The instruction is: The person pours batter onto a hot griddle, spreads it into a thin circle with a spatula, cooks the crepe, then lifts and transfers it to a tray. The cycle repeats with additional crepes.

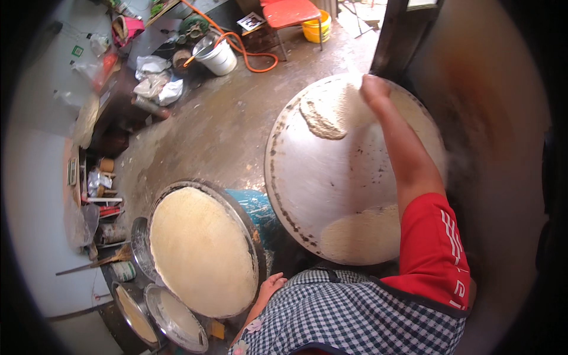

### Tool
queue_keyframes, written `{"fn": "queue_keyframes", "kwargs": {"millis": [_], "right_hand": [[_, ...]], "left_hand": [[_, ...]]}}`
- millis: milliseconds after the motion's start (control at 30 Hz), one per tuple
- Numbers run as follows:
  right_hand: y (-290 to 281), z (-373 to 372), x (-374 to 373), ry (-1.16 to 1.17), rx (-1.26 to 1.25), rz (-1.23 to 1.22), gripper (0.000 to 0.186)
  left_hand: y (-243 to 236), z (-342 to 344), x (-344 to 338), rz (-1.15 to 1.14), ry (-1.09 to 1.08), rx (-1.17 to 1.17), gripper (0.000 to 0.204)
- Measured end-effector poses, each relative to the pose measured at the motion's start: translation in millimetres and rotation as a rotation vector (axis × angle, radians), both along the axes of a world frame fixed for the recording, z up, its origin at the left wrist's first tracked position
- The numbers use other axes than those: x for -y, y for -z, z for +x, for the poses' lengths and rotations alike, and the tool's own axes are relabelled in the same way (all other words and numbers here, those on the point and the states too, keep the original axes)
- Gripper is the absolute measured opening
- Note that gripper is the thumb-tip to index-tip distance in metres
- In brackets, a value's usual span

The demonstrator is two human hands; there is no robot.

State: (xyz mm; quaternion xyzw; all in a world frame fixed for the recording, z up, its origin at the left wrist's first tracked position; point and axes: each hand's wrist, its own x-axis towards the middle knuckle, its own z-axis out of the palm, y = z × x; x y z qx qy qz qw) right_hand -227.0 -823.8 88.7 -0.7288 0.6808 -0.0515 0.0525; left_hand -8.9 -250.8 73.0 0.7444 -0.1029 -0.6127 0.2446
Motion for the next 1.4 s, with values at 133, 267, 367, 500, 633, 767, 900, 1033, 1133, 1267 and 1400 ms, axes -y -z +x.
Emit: {"fn": "queue_keyframes", "kwargs": {"millis": [133,267,367,500,633,767,900,1033,1133,1267,1400], "right_hand": [[12.1,33.7,2.3,-0.095,0.135,0.084,0.023],[1.6,86.9,-80.1,-0.447,0.165,0.149,0.021],[-9.3,85.9,-149.4,-0.597,-0.053,0.299,0.022],[-14.1,71.5,-130.0,-0.514,0.173,0.047,0.014],[-5.3,78.9,-42.9,-0.331,-0.039,0.024,0.020],[6.1,107.2,-58.4,-0.462,0.025,0.097,0.022],[-6.7,103.3,-157.3,-0.764,-0.090,0.237,0.023],[-17.8,74.1,-209.6,-0.774,-0.084,0.242,0.018],[-16.0,77.4,-163.3,-0.590,-0.018,0.032,0.017],[-6.5,111.5,-84.4,-0.414,-0.238,0.143,0.024],[5.2,136.2,-128.8,-0.728,-0.098,0.108,0.022]], "left_hand": [[4.2,3.1,-12.8,-0.020,-0.053,0.000,0.041],[14.6,5.4,-6.9,-0.070,-0.034,-0.023,0.041],[28.2,7.8,-1.9,-0.149,0.010,-0.050,0.042],[44.0,12.5,-9.5,-0.152,0.074,-0.047,0.042],[45.5,15.2,-30.1,-0.149,0.019,-0.028,0.042],[43.9,15.9,-39.5,-0.149,-0.029,-0.017,0.042],[51.0,15.0,-31.8,-0.175,-0.007,-0.017,0.040],[56.3,13.3,-25.8,-0.218,0.028,-0.007,0.039],[53.7,14.6,-31.8,-0.239,0.051,0.003,0.039],[46.0,16.3,-49.6,-0.201,0.028,0.031,0.039],[45.8,15.6,-60.1,-0.218,-0.034,0.032,0.039]]}}
